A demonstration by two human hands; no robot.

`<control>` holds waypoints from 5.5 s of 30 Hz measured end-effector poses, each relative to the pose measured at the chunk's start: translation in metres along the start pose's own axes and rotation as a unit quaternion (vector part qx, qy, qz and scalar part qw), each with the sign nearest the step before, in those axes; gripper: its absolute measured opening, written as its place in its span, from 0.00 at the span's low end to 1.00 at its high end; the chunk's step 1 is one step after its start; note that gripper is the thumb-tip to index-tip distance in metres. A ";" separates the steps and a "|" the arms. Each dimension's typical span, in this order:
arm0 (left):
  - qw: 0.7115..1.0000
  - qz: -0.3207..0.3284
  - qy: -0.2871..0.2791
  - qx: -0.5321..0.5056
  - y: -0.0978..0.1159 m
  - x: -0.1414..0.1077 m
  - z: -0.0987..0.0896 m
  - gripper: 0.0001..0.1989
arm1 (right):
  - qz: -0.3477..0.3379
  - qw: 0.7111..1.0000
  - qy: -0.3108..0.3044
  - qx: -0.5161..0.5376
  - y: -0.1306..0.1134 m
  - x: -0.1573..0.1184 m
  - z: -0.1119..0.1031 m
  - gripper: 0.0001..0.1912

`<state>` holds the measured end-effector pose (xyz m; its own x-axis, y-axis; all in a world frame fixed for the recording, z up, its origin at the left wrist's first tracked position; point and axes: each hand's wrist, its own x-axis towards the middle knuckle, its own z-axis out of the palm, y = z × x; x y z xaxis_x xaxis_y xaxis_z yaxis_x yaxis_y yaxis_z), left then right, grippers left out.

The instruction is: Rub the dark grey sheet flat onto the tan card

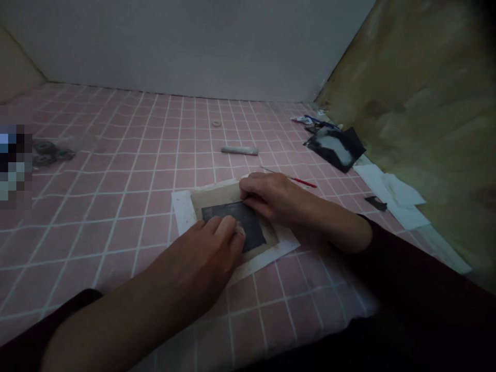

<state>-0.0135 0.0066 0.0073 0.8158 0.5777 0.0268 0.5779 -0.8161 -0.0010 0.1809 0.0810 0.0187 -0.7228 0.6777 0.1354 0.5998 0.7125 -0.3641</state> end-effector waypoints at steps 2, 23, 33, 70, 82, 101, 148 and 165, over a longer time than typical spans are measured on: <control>1.000 0.000 -0.002 0.000 0.000 0.001 -0.001 0.11 | 0.000 1.000 0.003 0.003 -0.003 0.000 0.002 0.05; 1.000 -0.002 0.005 -0.021 0.001 0.000 0.000 0.12 | 0.004 1.000 -0.004 0.008 -0.008 -0.007 -0.003 0.06; 1.000 0.002 0.005 -0.013 0.001 -0.001 0.001 0.13 | 0.004 0.999 -0.032 0.002 -0.007 -0.008 -0.006 0.06; 1.000 -0.005 0.021 0.000 -0.001 -0.001 0.005 0.13 | -0.031 0.999 0.008 0.028 -0.004 -0.004 0.000 0.05; 1.000 -0.001 0.011 -0.005 0.000 -0.001 0.001 0.13 | -0.015 0.999 -0.044 -0.009 -0.010 -0.016 -0.011 0.07; 1.000 -0.015 0.001 -0.020 0.000 -0.001 0.001 0.12 | -0.007 0.999 -0.013 0.032 -0.014 -0.014 -0.003 0.06; 1.000 -0.008 0.005 -0.029 0.001 0.000 -0.002 0.14 | 0.013 1.000 -0.004 -0.002 -0.010 -0.010 0.000 0.06; 1.000 -0.003 0.017 -0.024 0.000 0.000 0.000 0.14 | 0.022 1.000 -0.004 -0.004 -0.008 -0.012 0.000 0.06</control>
<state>-0.0139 0.0065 0.0076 0.8107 0.5824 0.0600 0.5805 -0.8129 0.0464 0.1846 0.0667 0.0197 -0.6981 0.7072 0.1122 0.6338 0.6832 -0.3627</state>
